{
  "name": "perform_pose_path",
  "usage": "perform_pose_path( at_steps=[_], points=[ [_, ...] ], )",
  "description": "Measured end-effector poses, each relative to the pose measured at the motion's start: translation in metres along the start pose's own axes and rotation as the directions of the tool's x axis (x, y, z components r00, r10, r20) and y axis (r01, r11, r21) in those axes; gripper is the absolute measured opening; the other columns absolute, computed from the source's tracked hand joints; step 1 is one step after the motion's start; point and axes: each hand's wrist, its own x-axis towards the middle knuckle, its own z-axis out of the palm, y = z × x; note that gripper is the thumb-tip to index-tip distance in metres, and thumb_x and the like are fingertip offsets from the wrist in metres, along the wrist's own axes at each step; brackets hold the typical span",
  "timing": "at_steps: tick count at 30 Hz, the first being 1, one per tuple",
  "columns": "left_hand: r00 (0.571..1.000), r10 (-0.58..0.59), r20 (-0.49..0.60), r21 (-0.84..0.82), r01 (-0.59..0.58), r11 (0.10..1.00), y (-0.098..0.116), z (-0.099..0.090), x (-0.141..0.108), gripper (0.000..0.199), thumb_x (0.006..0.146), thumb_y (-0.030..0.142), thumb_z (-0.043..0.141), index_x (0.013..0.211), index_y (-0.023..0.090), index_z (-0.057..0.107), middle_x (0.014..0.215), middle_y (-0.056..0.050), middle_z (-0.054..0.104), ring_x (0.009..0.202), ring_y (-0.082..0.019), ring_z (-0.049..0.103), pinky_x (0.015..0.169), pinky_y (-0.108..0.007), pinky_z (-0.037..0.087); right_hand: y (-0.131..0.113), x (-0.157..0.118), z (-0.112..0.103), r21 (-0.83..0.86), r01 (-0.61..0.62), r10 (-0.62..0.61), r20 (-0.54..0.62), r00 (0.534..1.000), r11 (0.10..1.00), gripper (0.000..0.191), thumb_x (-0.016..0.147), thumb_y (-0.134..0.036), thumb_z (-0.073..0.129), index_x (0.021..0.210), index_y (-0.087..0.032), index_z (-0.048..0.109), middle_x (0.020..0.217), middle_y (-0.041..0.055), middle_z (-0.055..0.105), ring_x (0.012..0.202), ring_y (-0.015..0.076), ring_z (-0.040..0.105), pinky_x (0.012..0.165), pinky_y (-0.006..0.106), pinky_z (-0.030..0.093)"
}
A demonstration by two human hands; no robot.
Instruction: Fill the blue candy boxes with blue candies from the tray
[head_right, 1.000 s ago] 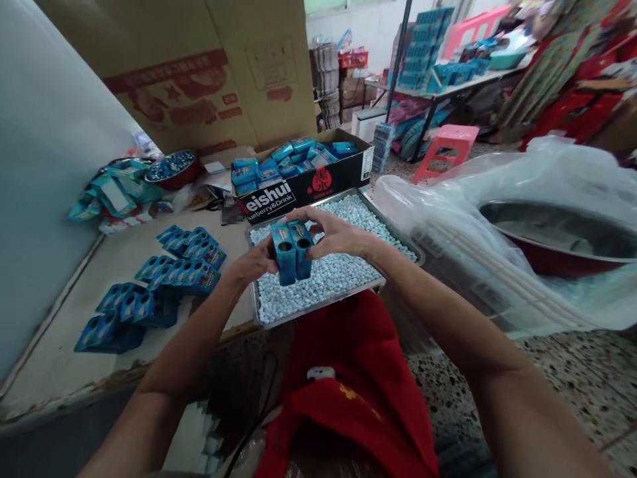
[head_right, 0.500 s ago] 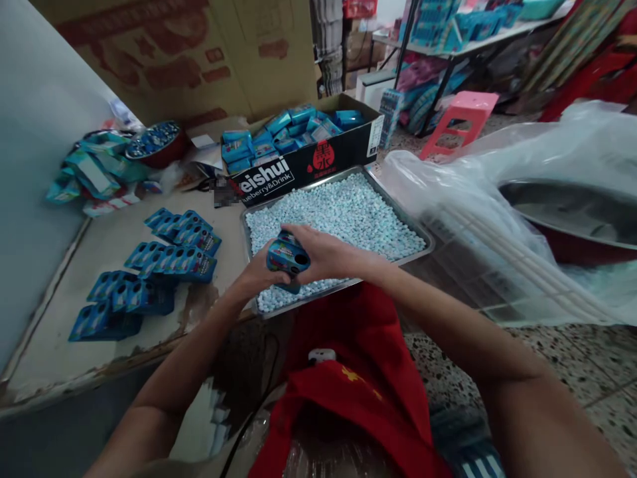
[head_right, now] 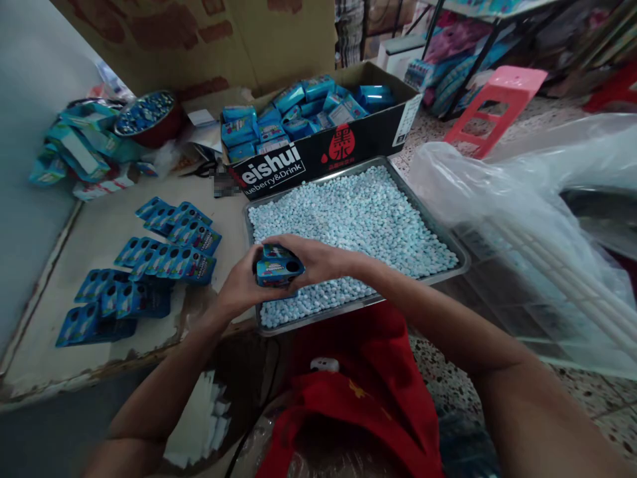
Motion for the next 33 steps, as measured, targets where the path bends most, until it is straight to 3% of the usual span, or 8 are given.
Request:
perform_pose_path(
  at_steps=[2,8,12,16,21,28,30,33],
  points=[
    [0.995,0.006,-0.101,-0.003,-0.006,1.000,-0.005,-0.012,0.006,0.086,0.056,0.058,0.106,0.123,0.023,0.064,0.117,-0.008,0.078,0.114,-0.038,0.075,0.099,-0.049,0.063,0.024,0.020,-0.032,-0.139,0.000,-0.001,-0.008,1.000,0.990,0.090,0.086,-0.051,0.094,0.164,-0.027,0.056,0.157,0.0133,0.062,0.144,0.0367,0.059,0.123,0.053,0.053],
    [0.949,-0.086,-0.303,-0.086,0.063,0.994,-0.014,-0.056,0.010,0.083,0.048,0.053,0.110,0.114,0.025,0.067,0.109,-0.006,0.077,0.109,-0.037,0.077,0.093,-0.048,0.069,0.116,0.073,-0.103,-0.560,-0.336,0.118,-0.388,0.914,0.757,0.056,0.117,-0.050,0.047,0.153,-0.012,0.069,0.150,0.0231,0.064,0.140,0.0403,0.059,0.125,0.060,0.048],
    [0.912,-0.123,-0.390,0.002,0.135,0.991,-0.019,-0.072,0.012,0.080,0.055,0.057,0.107,0.117,0.027,0.067,0.110,-0.008,0.077,0.109,-0.039,0.077,0.089,-0.050,0.069,0.143,0.091,-0.097,-0.684,-0.319,0.153,-0.293,0.944,0.656,0.070,0.117,-0.066,0.036,0.148,-0.013,0.070,0.148,0.0232,0.063,0.141,0.0445,0.052,0.126,0.063,0.044],
    [0.924,0.046,-0.379,0.351,0.097,0.932,-0.009,-0.080,0.027,0.072,0.060,0.054,0.106,0.115,0.028,0.068,0.108,-0.008,0.075,0.113,-0.042,0.075,0.096,-0.050,0.064,0.144,0.105,-0.080,-0.656,-0.370,0.183,-0.338,0.923,0.657,0.076,0.106,-0.083,0.050,0.142,-0.018,0.068,0.150,0.0223,0.059,0.146,0.0496,0.043,0.129,0.069,0.037],
    [0.976,0.112,-0.186,0.553,0.010,0.833,0.012,-0.074,0.064,0.072,0.064,0.043,0.102,0.124,0.023,0.068,0.121,-0.012,0.074,0.121,-0.045,0.071,0.107,-0.056,0.059,0.129,0.117,-0.049,-0.721,-0.384,0.212,-0.321,0.923,0.577,0.040,0.108,-0.053,0.065,0.132,-0.021,0.070,0.154,0.0171,0.061,0.143,0.0471,0.047,0.119,0.069,0.044],
    [0.996,0.075,-0.047,0.466,-0.044,0.884,0.006,-0.063,0.096,0.071,0.043,0.046,0.108,0.101,0.026,0.073,0.102,-0.013,0.074,0.113,-0.052,0.071,0.095,-0.058,0.061,0.099,0.076,-0.063,-0.671,-0.383,0.370,-0.171,0.913,0.634,0.005,0.089,-0.025,0.080,0.090,-0.021,0.082,0.108,0.0128,0.080,0.121,0.0419,0.069,0.112,0.063,0.050],
    [0.998,0.056,0.003,0.444,-0.051,0.894,0.002,-0.059,0.103,0.068,0.036,0.044,0.109,0.091,0.027,0.073,0.093,-0.012,0.073,0.110,-0.051,0.071,0.090,-0.054,0.061,0.092,0.044,-0.085,-0.549,-0.395,0.380,-0.148,0.913,0.736,0.011,0.085,-0.035,0.087,0.086,-0.025,0.084,0.095,0.0085,0.080,0.108,0.0370,0.072,0.110,0.059,0.053],
    [0.996,0.049,0.072,0.428,-0.075,0.901,-0.001,-0.052,0.113,0.066,0.023,0.036,0.108,0.077,0.028,0.071,0.082,-0.008,0.071,0.099,-0.045,0.074,0.083,-0.045,0.061,0.089,-0.014,-0.118,-0.370,-0.357,0.268,-0.270,0.925,0.858,0.036,0.095,-0.061,0.077,0.112,-0.030,0.088,0.115,0.0061,0.082,0.120,0.0357,0.071,0.116,0.056,0.053]
  ],
)
